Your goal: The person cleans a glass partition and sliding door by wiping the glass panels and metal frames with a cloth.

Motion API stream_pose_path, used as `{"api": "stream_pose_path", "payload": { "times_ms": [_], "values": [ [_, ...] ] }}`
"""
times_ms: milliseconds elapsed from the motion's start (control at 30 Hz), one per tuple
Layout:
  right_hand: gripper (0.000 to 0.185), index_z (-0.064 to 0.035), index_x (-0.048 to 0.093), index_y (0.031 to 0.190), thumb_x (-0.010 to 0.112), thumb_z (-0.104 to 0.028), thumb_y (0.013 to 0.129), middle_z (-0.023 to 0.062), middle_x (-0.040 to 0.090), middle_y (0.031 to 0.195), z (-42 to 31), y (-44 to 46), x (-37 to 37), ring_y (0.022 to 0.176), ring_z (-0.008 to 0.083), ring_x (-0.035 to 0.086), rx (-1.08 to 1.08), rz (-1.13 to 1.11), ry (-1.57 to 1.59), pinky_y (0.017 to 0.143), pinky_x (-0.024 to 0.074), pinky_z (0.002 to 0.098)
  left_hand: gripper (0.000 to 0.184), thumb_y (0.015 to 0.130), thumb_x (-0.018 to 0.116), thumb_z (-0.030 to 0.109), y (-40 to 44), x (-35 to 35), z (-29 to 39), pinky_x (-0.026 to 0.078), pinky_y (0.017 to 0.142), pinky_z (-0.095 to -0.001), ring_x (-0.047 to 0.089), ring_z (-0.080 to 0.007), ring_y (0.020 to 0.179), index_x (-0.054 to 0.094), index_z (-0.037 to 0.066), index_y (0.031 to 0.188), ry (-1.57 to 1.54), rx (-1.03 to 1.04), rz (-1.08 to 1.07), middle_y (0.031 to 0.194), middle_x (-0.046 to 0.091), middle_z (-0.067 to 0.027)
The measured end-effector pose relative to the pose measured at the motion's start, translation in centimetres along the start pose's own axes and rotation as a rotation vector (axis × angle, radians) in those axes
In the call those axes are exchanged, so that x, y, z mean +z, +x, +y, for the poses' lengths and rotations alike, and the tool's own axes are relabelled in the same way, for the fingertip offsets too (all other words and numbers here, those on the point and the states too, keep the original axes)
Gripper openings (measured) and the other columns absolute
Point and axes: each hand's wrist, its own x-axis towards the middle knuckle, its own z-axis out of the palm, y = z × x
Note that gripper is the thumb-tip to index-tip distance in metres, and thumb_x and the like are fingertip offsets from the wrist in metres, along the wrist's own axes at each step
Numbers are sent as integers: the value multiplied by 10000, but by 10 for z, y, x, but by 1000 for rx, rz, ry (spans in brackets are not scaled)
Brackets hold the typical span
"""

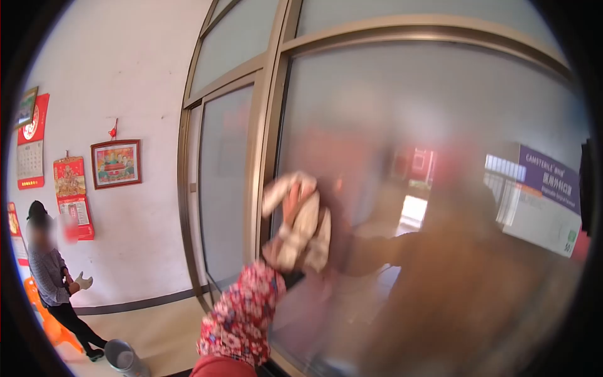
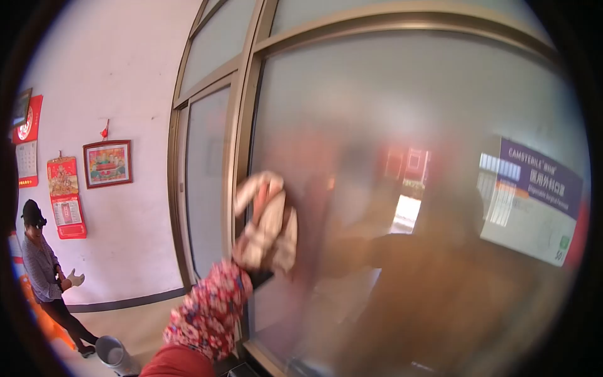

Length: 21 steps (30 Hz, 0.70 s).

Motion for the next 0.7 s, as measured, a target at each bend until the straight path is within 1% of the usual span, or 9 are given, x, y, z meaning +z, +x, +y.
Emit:
{"api": "stream_pose_path", "payload": {
  "times_ms": [67,167,267,367,400,500,600,633,700],
  "values": [
    [315,46,557,1065,546,-251,959,241,604,966,-13,14,-1,806,389,582,90,-92,18,714,514,448,419,873,573,387,99,37,32,477,789,-327,563,-212,964,556,158,1223,171,291,37,1086,565,-66],
    [341,43,559,1099,558,-265,953,236,607,1002,11,-2,10,836,392,592,113,-99,-16,724,522,446,422,845,598,365,194,66,50,475,804,-350,567,-241,980,568,154,1209,331,435,95,1095,571,-85],
    [401,46,530,1173,502,-302,976,244,601,1057,68,-36,57,902,439,585,-97,98,-261,766,519,456,427,816,622,342,141,67,50,473,820,-372,571,-271,995,580,150,1196,372,490,43,1104,578,-104],
    [417,54,523,1172,461,-317,990,267,580,1084,3,-4,6,932,460,565,243,-221,193,808,495,473,434,788,647,319,58,68,56,472,835,-395,575,-300,1011,591,146,1183,413,695,-43,1112,585,-123],
    [425,57,528,1129,465,-337,984,286,575,1043,8,-11,15,925,457,546,135,-59,170,822,460,490,437,779,655,312,47,72,68,471,841,-403,577,-310,1016,595,145,1178,432,787,-56,1115,587,-129],
    [441,62,528,1112,472,-354,976,297,571,1023,26,-30,48,921,460,537,254,107,234,821,450,495,446,751,680,289,102,87,100,470,856,-426,581,-340,1032,607,141,1165,477,996,57,1124,593,-148],
    [458,67,527,1095,479,-371,969,308,567,1003,38,-30,70,917,463,528,351,282,310,820,440,500,433,734,704,306,232,80,94,463,875,-453,555,-370,1084,619,118,1114,332,741,48,1216,553,-180],
    [476,72,521,1103,479,-382,966,311,566,1006,34,-25,58,924,467,525,359,108,300,823,439,500,395,748,704,300,242,75,111,469,868,-462,557,-377,1061,611,103,1078,305,281,5,1209,551,-184],
    [511,81,509,1120,478,-403,959,318,564,1011,-9,-1,-8,936,475,521,368,-258,272,830,438,502,290,829,648,288,256,83,88,473,824,-449,551,-377,1049,610,95,1042,841,514,153,1087,596,-177]
  ]
}}
